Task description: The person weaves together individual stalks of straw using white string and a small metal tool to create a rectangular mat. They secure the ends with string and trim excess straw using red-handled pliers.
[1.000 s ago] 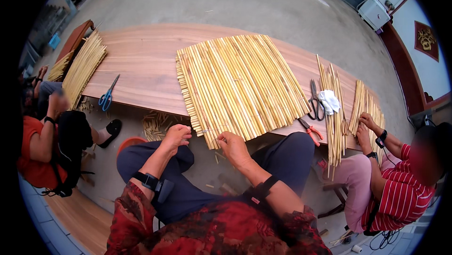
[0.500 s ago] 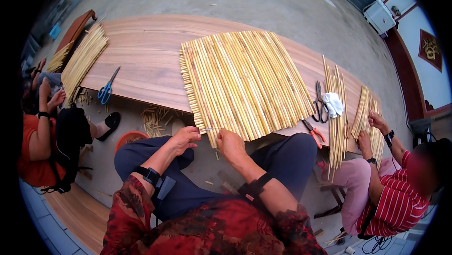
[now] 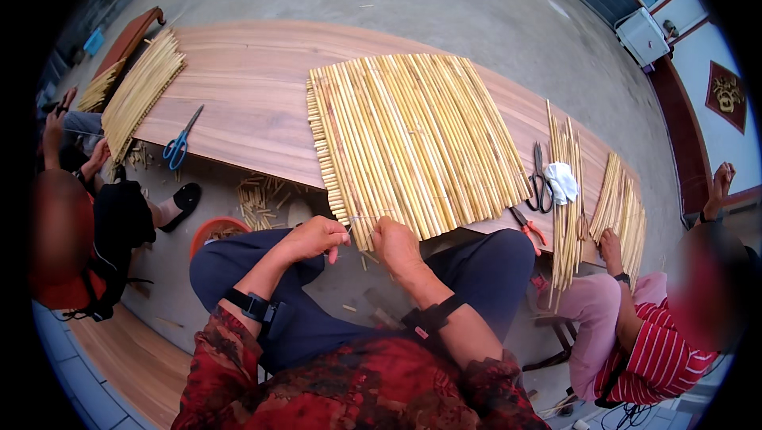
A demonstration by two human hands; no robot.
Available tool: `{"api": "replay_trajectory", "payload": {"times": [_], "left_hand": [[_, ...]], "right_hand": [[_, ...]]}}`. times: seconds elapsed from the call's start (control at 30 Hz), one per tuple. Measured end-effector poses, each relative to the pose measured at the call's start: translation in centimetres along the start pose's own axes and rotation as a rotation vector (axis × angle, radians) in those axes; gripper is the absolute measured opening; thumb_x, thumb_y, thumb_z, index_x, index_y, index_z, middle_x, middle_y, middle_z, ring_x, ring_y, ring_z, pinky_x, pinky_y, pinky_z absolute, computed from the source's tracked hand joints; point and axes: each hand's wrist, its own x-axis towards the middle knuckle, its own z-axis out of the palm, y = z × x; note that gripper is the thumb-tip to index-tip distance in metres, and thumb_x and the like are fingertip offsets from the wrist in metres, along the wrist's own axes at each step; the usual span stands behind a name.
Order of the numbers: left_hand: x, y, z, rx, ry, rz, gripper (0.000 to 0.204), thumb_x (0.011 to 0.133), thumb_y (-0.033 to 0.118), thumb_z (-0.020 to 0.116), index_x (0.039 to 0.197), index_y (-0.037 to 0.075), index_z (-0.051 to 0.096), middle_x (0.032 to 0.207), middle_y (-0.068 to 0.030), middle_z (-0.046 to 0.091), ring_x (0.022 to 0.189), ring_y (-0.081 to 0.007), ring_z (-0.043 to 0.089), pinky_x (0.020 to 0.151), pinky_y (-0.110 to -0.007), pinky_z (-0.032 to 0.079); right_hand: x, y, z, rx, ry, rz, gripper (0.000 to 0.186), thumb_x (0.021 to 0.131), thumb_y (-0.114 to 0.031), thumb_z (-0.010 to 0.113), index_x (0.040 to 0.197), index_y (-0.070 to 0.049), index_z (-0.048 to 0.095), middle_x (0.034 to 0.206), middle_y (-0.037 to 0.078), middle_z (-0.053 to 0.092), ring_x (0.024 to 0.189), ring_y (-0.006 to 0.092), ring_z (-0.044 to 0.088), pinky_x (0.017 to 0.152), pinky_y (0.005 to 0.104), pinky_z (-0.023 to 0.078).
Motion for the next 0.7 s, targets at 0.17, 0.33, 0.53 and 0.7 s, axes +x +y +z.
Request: {"api": "replay_trajectory", "payload": {"times": [0.17,0.33,0.53,0.7], "left_hand": [[-0.4,1.5,0.2,0.212,-0.050,0.003,0.021,0.084,0.020,0.048,0.082,0.004,0.061,0.052,-0.0034,0.057,0.046,-0.0103,0.052,0.047,-0.024,0.038],[-0.7,2.1,-0.1,0.333,-0.068,0.010,0.020,0.083,0.021,0.047,0.082,0.006,0.061,0.053,-0.0031,0.058,0.046,-0.0132,0.050,0.048,-0.028,0.040],[-0.4,1.3,0.2,0.381,-0.100,-0.007,0.020,0.082,0.021,0.049,0.081,0.005,0.061,0.059,-0.0051,0.061,0.054,-0.0178,0.057,0.054,-0.032,0.044],[-0.1,0.5,0.5,0.423,-0.067,0.126,0.022,0.080,0.023,0.049,0.077,0.004,0.059,0.067,-0.0101,0.062,0.061,-0.0257,0.059,0.060,-0.036,0.046]], "right_hand": [[0.4,-0.6,0.4,-0.023,-0.001,-0.051,0.011,0.076,-0.016,0.056,0.076,-0.005,0.055,0.069,0.018,0.059,0.068,0.0362,0.058,0.062,0.0441,0.045],[1.2,-0.6,1.2,-0.084,0.049,-0.047,0.012,0.077,-0.016,0.055,0.076,-0.004,0.055,0.069,0.019,0.059,0.069,0.0371,0.058,0.061,0.0448,0.044],[1.5,-0.4,1.4,-0.028,0.077,-0.103,0.011,0.078,-0.015,0.054,0.076,-0.004,0.055,0.072,0.019,0.059,0.070,0.0372,0.058,0.062,0.0446,0.044],[1.1,-0.5,1.9,-0.010,0.146,-0.199,0.008,0.074,-0.013,0.061,0.076,-0.006,0.057,0.076,0.013,0.055,0.072,0.0331,0.056,0.061,0.0392,0.044]]}}
